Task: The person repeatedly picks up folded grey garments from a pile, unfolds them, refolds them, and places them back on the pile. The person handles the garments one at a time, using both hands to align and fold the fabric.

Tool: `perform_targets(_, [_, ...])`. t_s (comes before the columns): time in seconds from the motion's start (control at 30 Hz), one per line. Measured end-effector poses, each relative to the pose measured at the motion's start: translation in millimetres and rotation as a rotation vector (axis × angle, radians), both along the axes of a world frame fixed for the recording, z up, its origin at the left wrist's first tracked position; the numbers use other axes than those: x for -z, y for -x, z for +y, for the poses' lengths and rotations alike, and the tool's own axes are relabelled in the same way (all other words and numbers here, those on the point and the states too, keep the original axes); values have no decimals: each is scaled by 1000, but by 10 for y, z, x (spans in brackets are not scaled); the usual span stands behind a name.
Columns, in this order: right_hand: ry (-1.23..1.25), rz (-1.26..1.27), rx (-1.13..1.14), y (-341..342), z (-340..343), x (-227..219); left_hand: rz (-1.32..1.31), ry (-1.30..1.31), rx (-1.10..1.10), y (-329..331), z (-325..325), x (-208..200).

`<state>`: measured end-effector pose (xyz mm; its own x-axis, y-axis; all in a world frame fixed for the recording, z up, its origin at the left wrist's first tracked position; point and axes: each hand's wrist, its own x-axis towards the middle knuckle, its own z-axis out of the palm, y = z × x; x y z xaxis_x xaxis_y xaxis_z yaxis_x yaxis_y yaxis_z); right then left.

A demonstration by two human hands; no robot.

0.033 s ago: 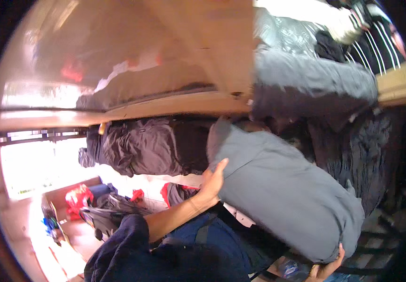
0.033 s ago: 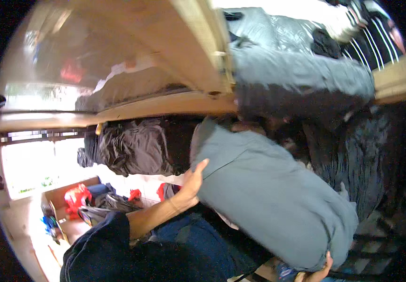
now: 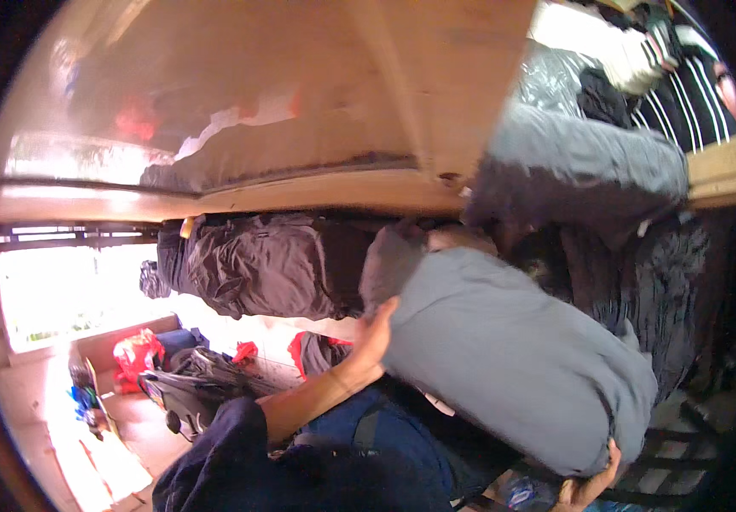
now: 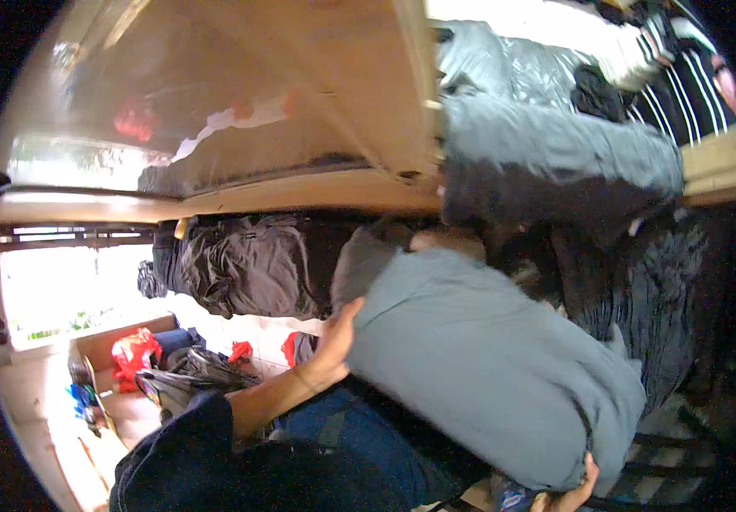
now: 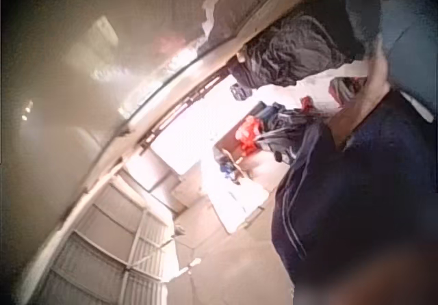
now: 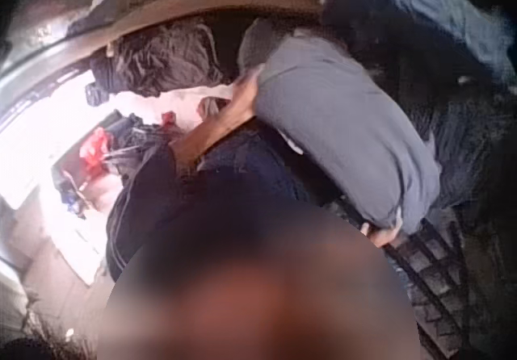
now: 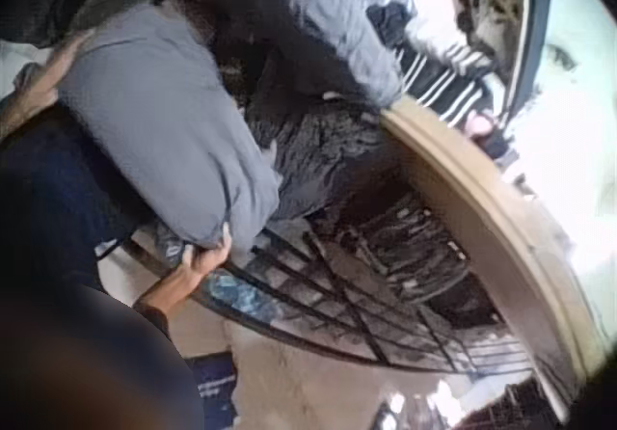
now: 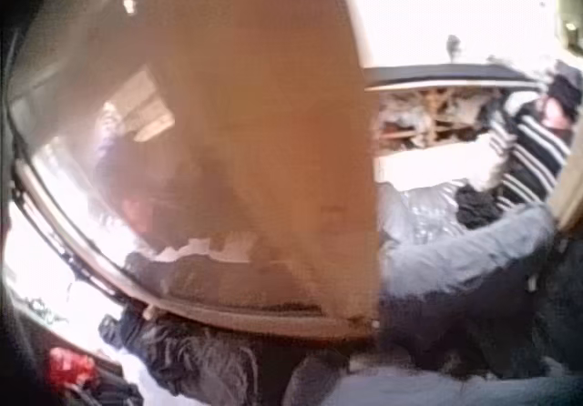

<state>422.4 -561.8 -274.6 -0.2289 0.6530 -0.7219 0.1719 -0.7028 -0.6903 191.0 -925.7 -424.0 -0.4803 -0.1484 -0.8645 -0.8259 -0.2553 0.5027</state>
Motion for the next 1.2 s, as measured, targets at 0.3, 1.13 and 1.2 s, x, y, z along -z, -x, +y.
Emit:
perform_targets(0.3, [348,292,-704,2166,-2883,385,505,89,-511,166,-4317,-730])
perform_targets(1.13, [-302,141,-1651,1497,-4846,3611,591,1372,732,702,-4617,2973])
perform_targets(1.2, [-161,268,-1779,1568,-4697,3478,526,1488,629,1028,-4445,3161])
